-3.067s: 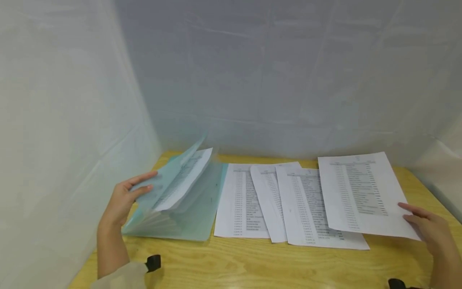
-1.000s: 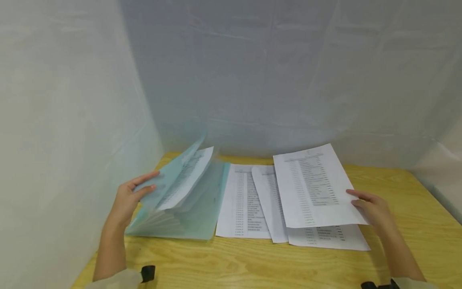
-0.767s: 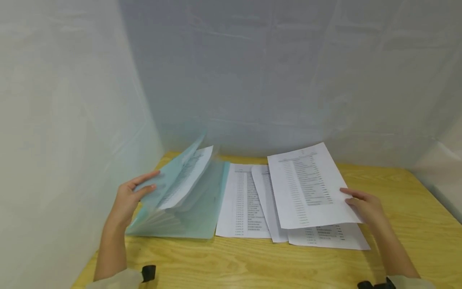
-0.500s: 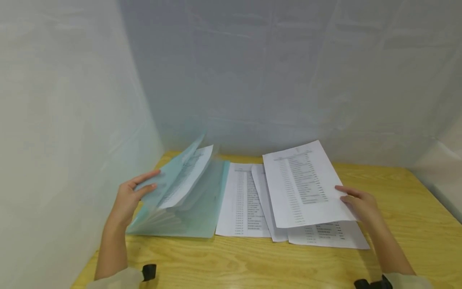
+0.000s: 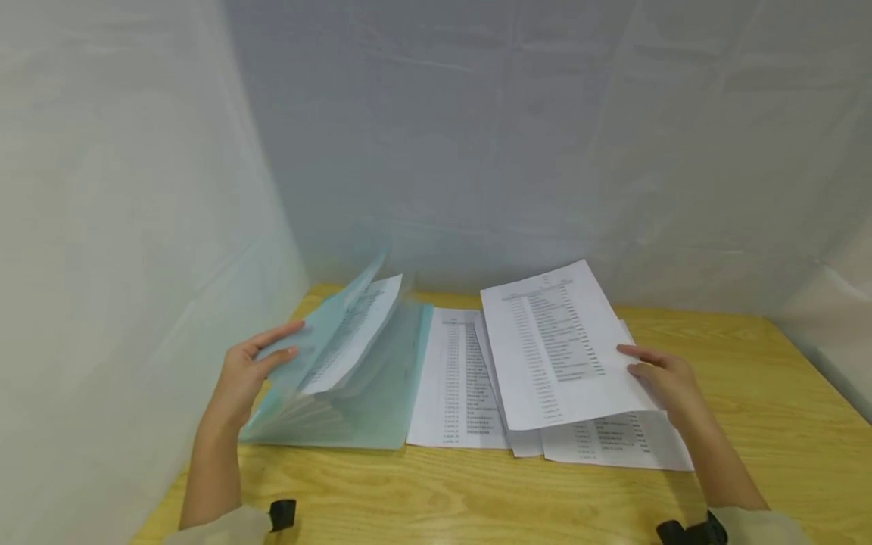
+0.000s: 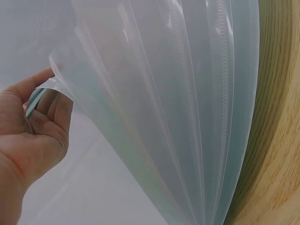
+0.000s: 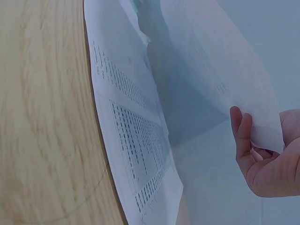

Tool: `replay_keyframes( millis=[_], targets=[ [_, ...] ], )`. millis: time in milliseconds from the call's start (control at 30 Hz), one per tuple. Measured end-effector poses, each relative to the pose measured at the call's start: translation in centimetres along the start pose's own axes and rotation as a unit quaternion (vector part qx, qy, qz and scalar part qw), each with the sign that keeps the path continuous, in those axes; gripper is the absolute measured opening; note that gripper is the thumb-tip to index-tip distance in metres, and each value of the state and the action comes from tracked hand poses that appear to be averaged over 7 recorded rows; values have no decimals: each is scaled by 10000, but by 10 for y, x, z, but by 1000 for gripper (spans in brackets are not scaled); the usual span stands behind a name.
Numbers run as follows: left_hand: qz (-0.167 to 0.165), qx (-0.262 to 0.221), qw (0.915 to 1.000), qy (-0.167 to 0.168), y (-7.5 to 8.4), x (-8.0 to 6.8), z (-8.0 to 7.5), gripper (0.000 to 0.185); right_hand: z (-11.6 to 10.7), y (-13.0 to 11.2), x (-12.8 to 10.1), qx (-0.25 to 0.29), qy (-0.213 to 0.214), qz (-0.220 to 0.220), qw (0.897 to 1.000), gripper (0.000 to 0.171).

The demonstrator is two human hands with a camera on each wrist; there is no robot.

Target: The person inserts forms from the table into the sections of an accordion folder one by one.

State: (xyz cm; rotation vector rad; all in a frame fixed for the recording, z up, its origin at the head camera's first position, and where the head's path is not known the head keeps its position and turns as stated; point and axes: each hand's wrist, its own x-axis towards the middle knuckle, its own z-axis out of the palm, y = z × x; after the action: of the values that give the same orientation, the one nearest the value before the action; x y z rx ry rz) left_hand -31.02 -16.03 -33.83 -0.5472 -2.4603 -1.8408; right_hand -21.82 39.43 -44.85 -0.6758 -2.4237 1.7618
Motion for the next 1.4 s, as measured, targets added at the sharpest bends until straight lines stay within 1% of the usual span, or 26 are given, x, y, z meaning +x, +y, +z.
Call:
replay_keyframes(
  millis=[100,200,233,300,367,467,600,700,733,833,867,1067,1100,1400],
  targets=[
    [-31,-63,10000,-57,-3,3,4,39,-3,27,23,-48,125,-25,9999,38],
    [-36,-63,9999,-107,-6,6,9,40,-4,50,41,-44,271,-202,9994,36],
    [-28,-79,9999,-121,-7,7,10,40,-3,55,45,-74,364,-216,9991,34],
    [-12,-105,9998,-147,-9,9,13,40,-4,56,46,-62,311,-243,9992,35],
    [10,-119,9998,-179,-10,11,16,41,-4,49,40,-36,270,-237,9993,35],
    [15,-110,9997,-224,-12,15,20,42,-2,27,21,68,216,-60,9997,35],
    [24,-28,9996,-285,-16,21,25,43,3,-5,-8,172,131,-109,9997,38],
    [45,7,9994,-338,-19,24,28,44,4,-20,-23,129,-52,-248,9996,42],
    [39,5,9994,-345,-20,25,30,45,4,-23,-24,102,-18,-226,9997,41],
    [2,-50,9993,-361,-22,29,34,44,5,-27,-27,66,29,-209,9998,41],
    [1,-135,9993,-356,-23,30,36,43,5,-28,-27,67,50,-225,9997,41],
    [-2,-231,9987,-460,-27,36,44,42,5,-26,-24,104,78,-318,9994,41],
    [-4,-168,9986,-498,-27,37,45,43,4,-26,-23,99,86,-316,9994,41],
    [-43,-159,9976,-667,-30,46,58,45,4,-27,-24,149,153,-283,9994,40]
  ],
)
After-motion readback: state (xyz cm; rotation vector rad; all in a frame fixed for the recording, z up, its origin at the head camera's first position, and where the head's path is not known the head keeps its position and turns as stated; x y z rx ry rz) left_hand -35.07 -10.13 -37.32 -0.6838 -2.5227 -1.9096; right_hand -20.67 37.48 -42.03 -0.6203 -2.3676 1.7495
